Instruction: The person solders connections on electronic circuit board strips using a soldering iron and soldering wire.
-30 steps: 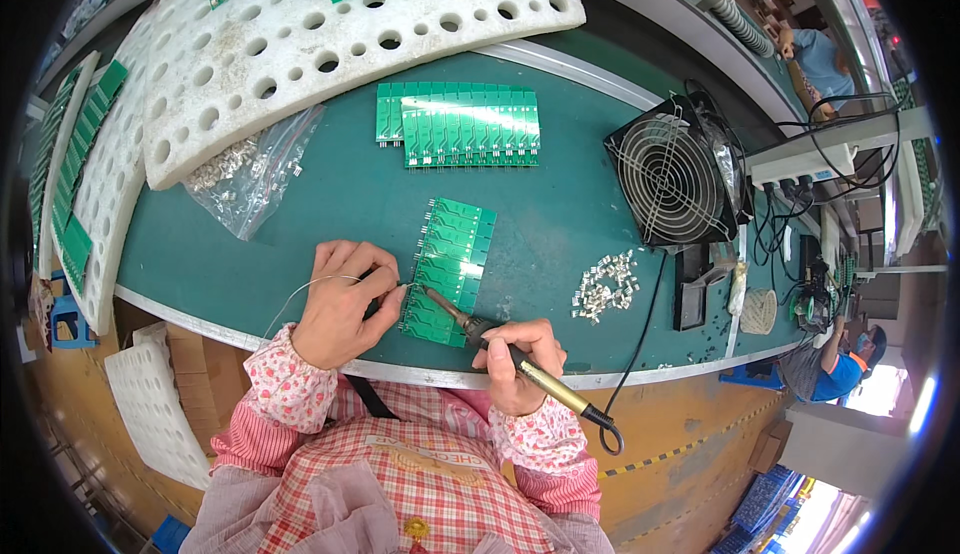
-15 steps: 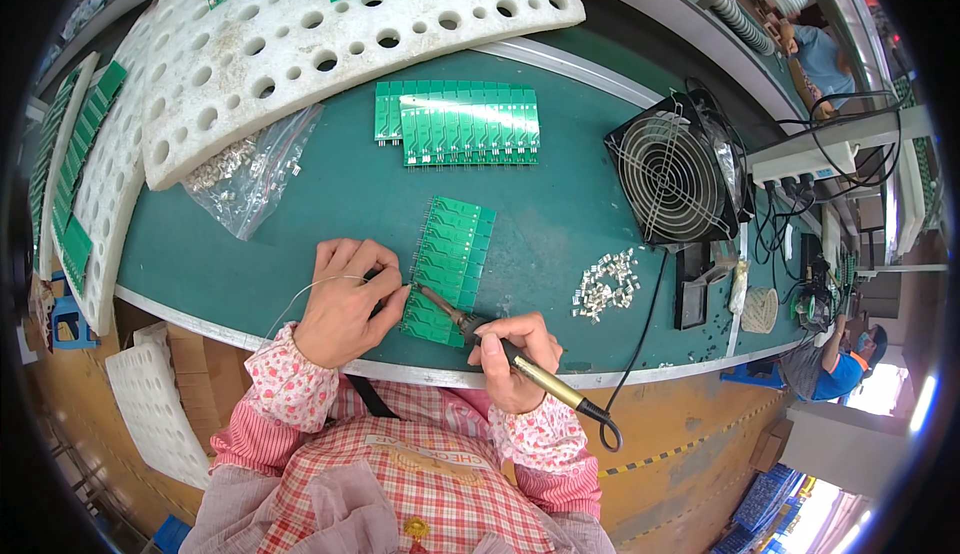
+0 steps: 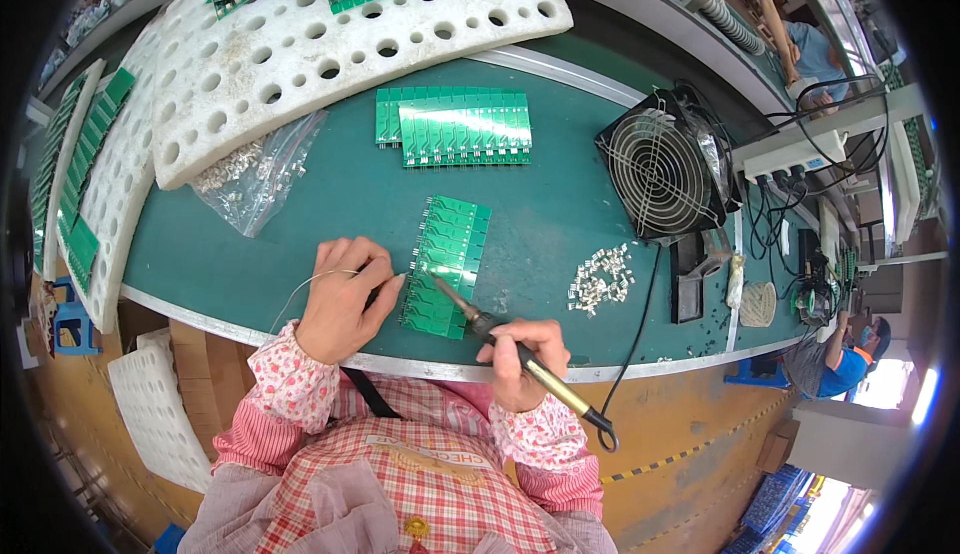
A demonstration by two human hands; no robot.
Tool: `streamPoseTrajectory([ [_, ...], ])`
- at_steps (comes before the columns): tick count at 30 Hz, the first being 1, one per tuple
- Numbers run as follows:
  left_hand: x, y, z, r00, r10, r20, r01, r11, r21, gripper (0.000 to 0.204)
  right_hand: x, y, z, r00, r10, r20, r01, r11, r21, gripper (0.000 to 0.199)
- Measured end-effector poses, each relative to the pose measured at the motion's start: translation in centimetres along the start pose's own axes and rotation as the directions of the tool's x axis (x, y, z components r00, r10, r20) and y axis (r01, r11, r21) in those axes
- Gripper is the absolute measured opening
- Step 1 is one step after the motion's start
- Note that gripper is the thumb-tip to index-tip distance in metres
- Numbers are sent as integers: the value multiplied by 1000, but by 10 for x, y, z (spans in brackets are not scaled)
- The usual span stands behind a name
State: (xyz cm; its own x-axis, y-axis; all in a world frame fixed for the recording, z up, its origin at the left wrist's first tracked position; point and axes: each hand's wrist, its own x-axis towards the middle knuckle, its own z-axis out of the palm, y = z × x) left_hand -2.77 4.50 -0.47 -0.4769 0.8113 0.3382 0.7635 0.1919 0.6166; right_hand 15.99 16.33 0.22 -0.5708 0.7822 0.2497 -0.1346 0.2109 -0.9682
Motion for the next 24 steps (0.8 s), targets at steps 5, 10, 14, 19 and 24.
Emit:
streamPoseTrajectory([
  [5, -16, 27, -12, 991, 96, 95, -96, 995, -6, 9, 8, -9, -5, 935, -232, 268, 326, 858, -397, 19],
  [10, -34, 43, -9, 967, 219, 133, -222, 975, 4, 12, 6, -17, 4, 853, -191, 486, 460, 716, -526, 28],
  [14, -40, 36, -18, 990, 111, 92, -107, 993, -46, 12, 9, -21, -3, 811, -191, 553, 507, 702, -500, 27],
  [19, -42, 28, -26, 999, -32, 5, 32, 989, -145, 17, 4, -11, -11, 899, -258, 354, 406, 792, -455, 21],
  [24, -24, 7, -22, 989, -125, -78, 106, 973, -205, 21, -16, -8, -6, 996, 62, -71, -58, 997, 52, 21],
])
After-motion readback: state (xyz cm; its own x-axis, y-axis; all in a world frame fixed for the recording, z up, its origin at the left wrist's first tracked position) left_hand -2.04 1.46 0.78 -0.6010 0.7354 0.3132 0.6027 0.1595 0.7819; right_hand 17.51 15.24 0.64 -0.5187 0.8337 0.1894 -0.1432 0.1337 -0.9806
